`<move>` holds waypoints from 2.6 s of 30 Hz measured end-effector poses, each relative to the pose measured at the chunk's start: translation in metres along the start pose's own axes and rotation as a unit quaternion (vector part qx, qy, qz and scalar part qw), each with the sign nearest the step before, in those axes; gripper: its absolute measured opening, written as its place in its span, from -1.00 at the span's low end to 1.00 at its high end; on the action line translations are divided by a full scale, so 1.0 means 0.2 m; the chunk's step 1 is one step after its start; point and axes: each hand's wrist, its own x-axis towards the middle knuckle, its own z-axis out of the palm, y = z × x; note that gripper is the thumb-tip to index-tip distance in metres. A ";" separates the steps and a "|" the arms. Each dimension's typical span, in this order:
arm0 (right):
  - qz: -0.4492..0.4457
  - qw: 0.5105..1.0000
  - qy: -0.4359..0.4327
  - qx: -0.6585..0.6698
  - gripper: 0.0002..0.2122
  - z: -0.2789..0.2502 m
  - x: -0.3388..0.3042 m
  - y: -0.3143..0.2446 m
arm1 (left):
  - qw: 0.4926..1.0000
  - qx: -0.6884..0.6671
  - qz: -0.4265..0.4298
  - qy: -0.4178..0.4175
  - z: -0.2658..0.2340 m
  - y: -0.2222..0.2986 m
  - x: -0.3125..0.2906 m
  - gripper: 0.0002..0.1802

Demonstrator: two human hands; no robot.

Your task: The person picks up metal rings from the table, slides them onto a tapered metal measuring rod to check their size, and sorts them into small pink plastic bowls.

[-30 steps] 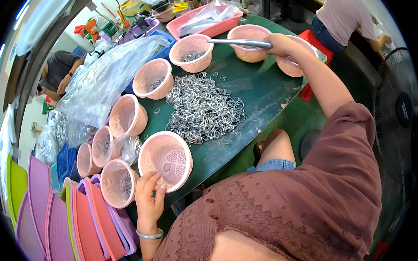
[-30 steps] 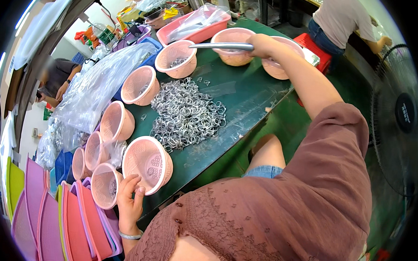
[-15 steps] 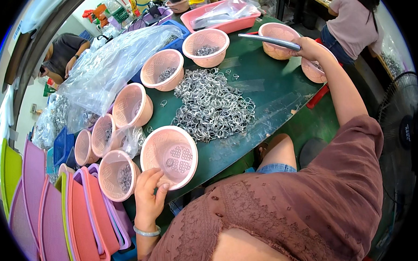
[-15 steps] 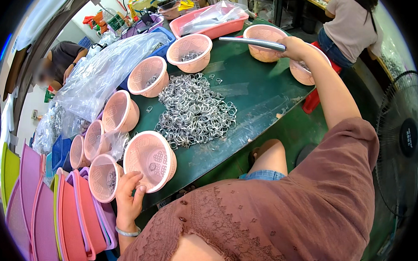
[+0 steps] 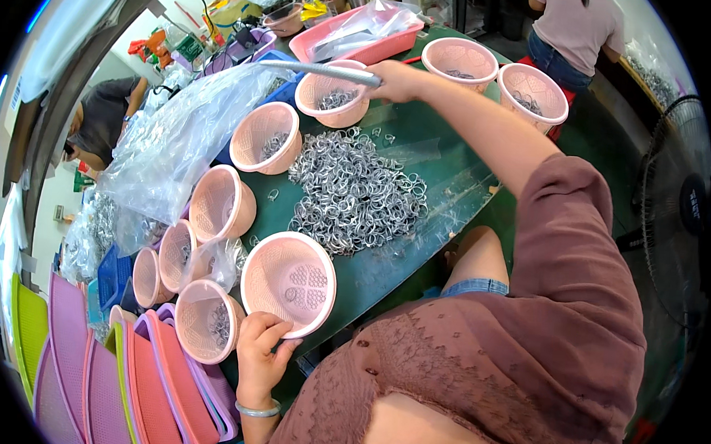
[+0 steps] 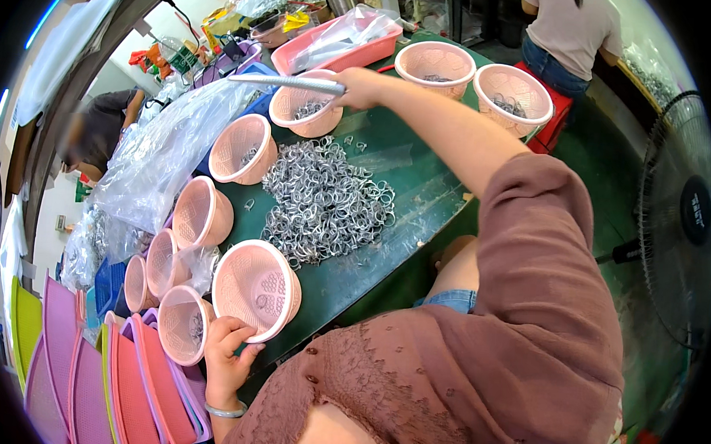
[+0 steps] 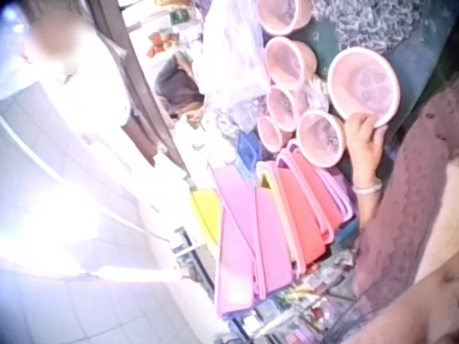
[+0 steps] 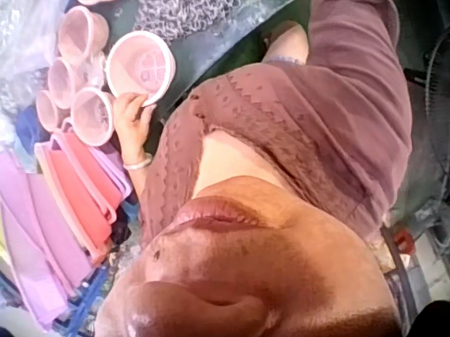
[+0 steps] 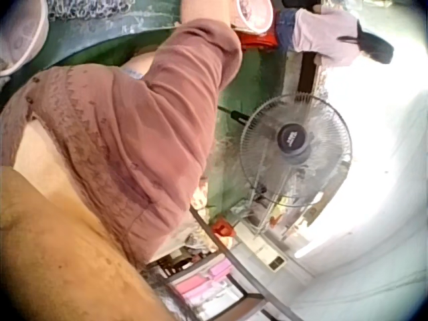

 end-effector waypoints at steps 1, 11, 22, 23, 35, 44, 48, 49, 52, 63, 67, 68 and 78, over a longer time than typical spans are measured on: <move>-0.027 0.998 0.017 -0.052 -0.66 0.03 0.02 -0.04 | 1.000 0.000 -0.004 0.005 0.00 0.00 0.00 -0.67; 0.059 0.981 0.100 -0.156 -0.72 0.02 -0.12 -0.06 | 0.993 -0.012 0.010 0.116 -0.09 0.07 0.10 -0.74; 0.114 0.954 0.238 -0.144 -0.79 0.02 -0.21 0.05 | 0.984 -0.025 0.087 0.157 0.04 0.13 1.05 -0.80; 0.105 0.953 0.246 -0.139 -0.79 0.02 -0.21 0.06 | 0.986 -0.020 0.063 0.155 0.08 0.09 1.15 -0.75; 0.100 0.954 0.281 -0.032 -0.78 0.01 -0.32 0.03 | 0.996 0.073 -0.045 0.016 0.33 -0.10 1.71 -0.72; 0.057 0.960 0.274 0.004 -0.80 0.02 -0.42 0.06 | 0.994 0.095 -0.006 -0.051 0.37 -0.10 1.68 -0.63; 0.043 0.960 0.275 0.019 -0.78 0.03 -0.47 0.02 | 0.981 0.107 0.126 0.106 0.37 -0.24 1.70 -0.61; 0.032 0.960 0.278 0.025 -0.78 0.02 -0.49 0.01 | 0.975 0.124 0.133 0.126 0.34 -0.26 1.70 -0.61; 0.056 0.961 0.268 0.049 -0.79 0.00 -0.57 -0.09 | 0.974 0.158 0.097 0.132 0.22 -0.25 1.61 -0.65; 0.159 0.943 0.161 0.246 -0.85 0.23 -1.01 -0.18 | 0.995 0.016 -0.059 0.077 0.37 -0.16 0.59 -0.67; 0.174 0.913 0.157 0.334 -0.89 0.37 -1.06 -0.16 | 0.982 0.103 -0.118 0.103 0.45 -0.21 0.26 -0.63; 0.156 0.908 0.170 0.350 -0.90 0.39 -1.06 -0.17 | 0.984 0.106 -0.108 0.094 0.49 -0.22 0.21 -0.65; 0.150 0.932 0.146 0.297 -0.87 0.40 -1.04 -0.11 | 0.976 0.126 -0.042 0.175 0.52 -0.34 0.35 -0.72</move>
